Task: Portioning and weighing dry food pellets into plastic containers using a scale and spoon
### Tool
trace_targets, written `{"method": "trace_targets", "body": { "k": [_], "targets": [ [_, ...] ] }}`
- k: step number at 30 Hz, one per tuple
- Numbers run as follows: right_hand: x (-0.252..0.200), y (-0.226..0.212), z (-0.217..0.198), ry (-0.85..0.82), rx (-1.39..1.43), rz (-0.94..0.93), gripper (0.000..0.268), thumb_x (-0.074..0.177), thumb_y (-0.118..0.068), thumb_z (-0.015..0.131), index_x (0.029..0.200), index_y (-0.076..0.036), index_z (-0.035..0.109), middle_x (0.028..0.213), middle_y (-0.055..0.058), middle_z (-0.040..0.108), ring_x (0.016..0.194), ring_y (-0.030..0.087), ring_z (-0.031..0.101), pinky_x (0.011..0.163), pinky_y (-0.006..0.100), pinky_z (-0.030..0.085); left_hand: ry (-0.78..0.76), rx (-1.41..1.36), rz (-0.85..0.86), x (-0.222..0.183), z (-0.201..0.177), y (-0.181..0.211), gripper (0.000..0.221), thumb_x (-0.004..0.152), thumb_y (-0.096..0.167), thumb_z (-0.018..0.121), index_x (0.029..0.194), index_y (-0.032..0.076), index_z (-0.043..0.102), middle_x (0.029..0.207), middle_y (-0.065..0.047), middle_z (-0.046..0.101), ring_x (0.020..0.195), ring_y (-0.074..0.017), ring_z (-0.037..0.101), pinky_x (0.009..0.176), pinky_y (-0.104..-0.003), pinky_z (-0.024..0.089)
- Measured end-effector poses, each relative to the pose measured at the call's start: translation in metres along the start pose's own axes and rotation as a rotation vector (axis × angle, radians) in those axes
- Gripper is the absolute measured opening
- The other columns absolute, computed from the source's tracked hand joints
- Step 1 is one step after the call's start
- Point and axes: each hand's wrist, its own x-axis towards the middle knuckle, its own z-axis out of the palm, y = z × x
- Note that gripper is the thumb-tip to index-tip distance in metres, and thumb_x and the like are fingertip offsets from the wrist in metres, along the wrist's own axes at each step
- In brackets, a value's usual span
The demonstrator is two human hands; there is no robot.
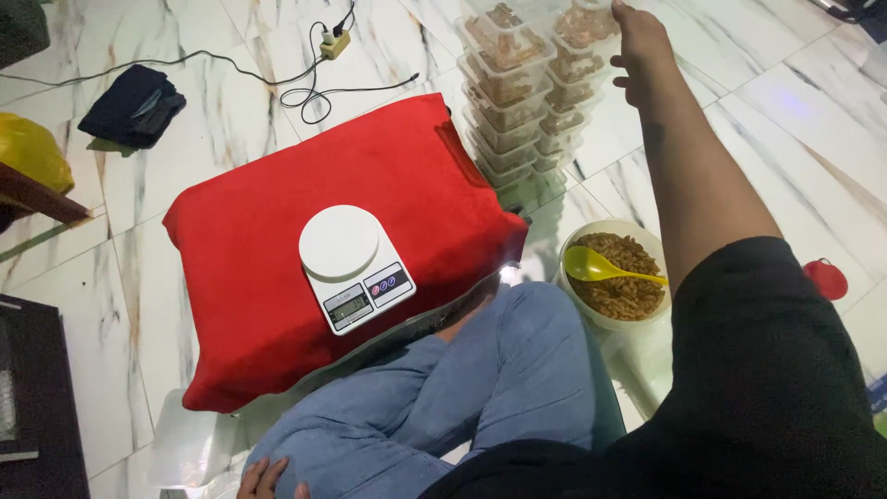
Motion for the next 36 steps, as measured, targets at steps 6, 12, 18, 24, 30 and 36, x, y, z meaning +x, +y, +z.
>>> {"method": "trace_targets", "body": {
  "k": [6, 12, 18, 24, 30, 36],
  "targets": [
    [0.038, 0.039, 0.002, 0.265, 0.089, -0.378, 0.046, 0.089, -0.049, 0.067, 0.126, -0.024, 0.057, 0.126, 0.007, 0.070, 0.113, 0.020, 0.063, 0.092, 0.034, 0.050, -0.053, 0.024, 0.001, 0.005, -0.006, -0.005, 0.070, 0.070, 0.061, 0.063, 0.124, 0.018, 0.077, 0.147, -0.012, 0.062, 0.141, -0.0306, 0.053, 0.121, -0.047, 0.040],
    [0.021, 0.018, -0.009, 0.174, -0.429, -0.690, 0.041, 0.102, -0.045, 0.051, 0.132, -0.017, 0.056, 0.136, 0.011, 0.061, 0.121, 0.035, 0.060, 0.085, 0.070, 0.032, -0.082, 0.061, 0.017, 0.006, -0.020, 0.005, 0.068, 0.073, 0.061, 0.060, 0.126, 0.020, 0.076, 0.147, -0.012, 0.063, 0.143, -0.0324, 0.053, 0.121, -0.049, 0.039],
    [-0.011, -0.003, -0.006, 0.081, -0.410, -0.579, 0.052, 0.099, -0.050, 0.036, 0.140, -0.025, 0.055, 0.146, 0.014, 0.051, 0.135, 0.041, 0.045, 0.099, 0.077, 0.015, -0.051, 0.033, -0.027, 0.002, -0.008, 0.000, 0.070, 0.073, 0.062, 0.061, 0.125, 0.019, 0.076, 0.150, -0.011, 0.060, 0.144, -0.0306, 0.050, 0.123, -0.047, 0.037],
    [0.008, 0.017, -0.004, 0.263, -0.419, -0.754, 0.060, 0.102, -0.060, 0.046, 0.142, -0.015, 0.054, 0.144, 0.018, 0.056, 0.130, 0.048, 0.048, 0.085, 0.083, 0.028, -0.103, 0.050, 0.013, 0.002, -0.041, 0.032, 0.064, 0.073, 0.053, 0.065, 0.127, 0.019, 0.074, 0.148, -0.011, 0.061, 0.145, -0.0309, 0.051, 0.119, -0.046, 0.041],
    [-0.127, 0.030, 0.034, 0.229, 0.040, -1.294, 0.033, 0.113, -0.028, 0.059, 0.128, 0.001, 0.054, 0.110, 0.015, 0.051, 0.100, 0.028, 0.054, 0.091, 0.040, 0.046, 0.182, -0.068, 0.098, -0.014, -0.068, 0.086, 0.048, 0.076, 0.039, 0.070, 0.120, 0.020, 0.076, 0.141, -0.004, 0.065, 0.135, -0.0287, 0.060, 0.115, -0.050, 0.042],
    [-0.250, 0.165, 0.108, -0.143, 0.003, -1.227, 0.012, 0.106, -0.006, 0.056, 0.114, 0.000, 0.064, 0.103, 0.015, 0.063, 0.079, 0.026, 0.053, 0.079, 0.037, 0.045, 0.064, -0.128, 0.177, -0.008, -0.089, 0.098, 0.045, 0.080, 0.035, 0.072, 0.122, 0.019, 0.070, 0.138, -0.010, 0.061, 0.134, -0.0299, 0.055, 0.112, -0.053, 0.036]
  ]
}}
